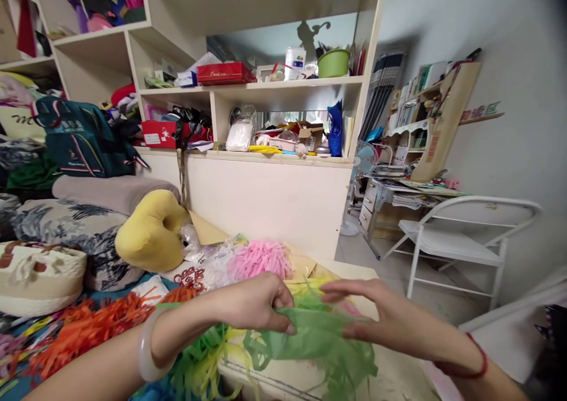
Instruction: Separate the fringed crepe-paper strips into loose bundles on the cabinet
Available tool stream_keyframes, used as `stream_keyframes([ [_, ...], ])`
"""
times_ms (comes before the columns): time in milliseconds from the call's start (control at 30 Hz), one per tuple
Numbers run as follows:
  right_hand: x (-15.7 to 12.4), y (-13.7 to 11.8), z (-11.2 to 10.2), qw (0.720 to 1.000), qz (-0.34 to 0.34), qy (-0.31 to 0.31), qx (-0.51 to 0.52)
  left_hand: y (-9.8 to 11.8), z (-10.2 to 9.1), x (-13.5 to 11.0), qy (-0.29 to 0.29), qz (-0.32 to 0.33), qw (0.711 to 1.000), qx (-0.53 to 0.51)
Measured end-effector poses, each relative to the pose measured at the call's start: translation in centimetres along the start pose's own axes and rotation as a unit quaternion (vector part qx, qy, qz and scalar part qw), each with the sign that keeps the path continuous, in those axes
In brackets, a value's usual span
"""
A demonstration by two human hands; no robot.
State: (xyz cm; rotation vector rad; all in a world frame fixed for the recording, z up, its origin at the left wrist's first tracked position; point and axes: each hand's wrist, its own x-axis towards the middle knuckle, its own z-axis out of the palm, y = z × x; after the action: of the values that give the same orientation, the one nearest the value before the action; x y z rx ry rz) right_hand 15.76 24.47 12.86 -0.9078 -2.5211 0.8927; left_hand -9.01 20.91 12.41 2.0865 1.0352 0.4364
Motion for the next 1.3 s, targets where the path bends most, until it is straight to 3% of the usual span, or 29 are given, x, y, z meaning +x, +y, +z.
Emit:
stream_keyframes([
  [100,0.9,-0.5,1.9,0.997,-0.016,0.000,0.077,0.0,0.2,0.1,0.006,0.009,1.000,-0.008],
  [200,1.6,-0.2,3.9,0.986,0.026,-0.026,0.165,0.0,0.2,-0.3,0.008,0.005,1.000,-0.013],
  [333,0.9,-0.1,4.5,0.984,0.038,0.001,0.175,-0.7,0.3,-1.1,0.000,-0.025,0.999,-0.027],
  [467,-0.3,0.0,4.4,0.988,0.028,0.038,0.145,-1.2,1.0,-1.8,0.044,-0.036,0.998,-0.037],
  [600,-1.5,0.9,5.1,0.970,0.049,0.087,0.221,-0.4,2.1,-2.8,0.134,-0.013,0.990,-0.046],
  [700,-2.4,1.2,5.4,0.944,0.019,0.086,0.318,0.3,2.8,-3.7,0.173,0.029,0.983,-0.056],
  [800,-2.8,0.6,5.1,0.928,-0.064,0.069,0.361,0.3,3.2,-4.3,0.187,0.084,0.975,-0.086],
  [900,-3.1,-0.4,4.6,0.941,-0.103,0.061,0.315,-0.1,3.1,-4.5,0.170,0.137,0.965,-0.145],
  [1033,-3.3,-1.1,4.1,0.954,-0.093,0.053,0.279,-0.5,2.9,-4.4,0.133,0.178,0.955,-0.198],
  [1300,-3.4,-0.9,4.4,0.945,-0.030,0.054,0.320,-3.7,2.2,-3.3,0.056,0.132,0.941,-0.305],
])
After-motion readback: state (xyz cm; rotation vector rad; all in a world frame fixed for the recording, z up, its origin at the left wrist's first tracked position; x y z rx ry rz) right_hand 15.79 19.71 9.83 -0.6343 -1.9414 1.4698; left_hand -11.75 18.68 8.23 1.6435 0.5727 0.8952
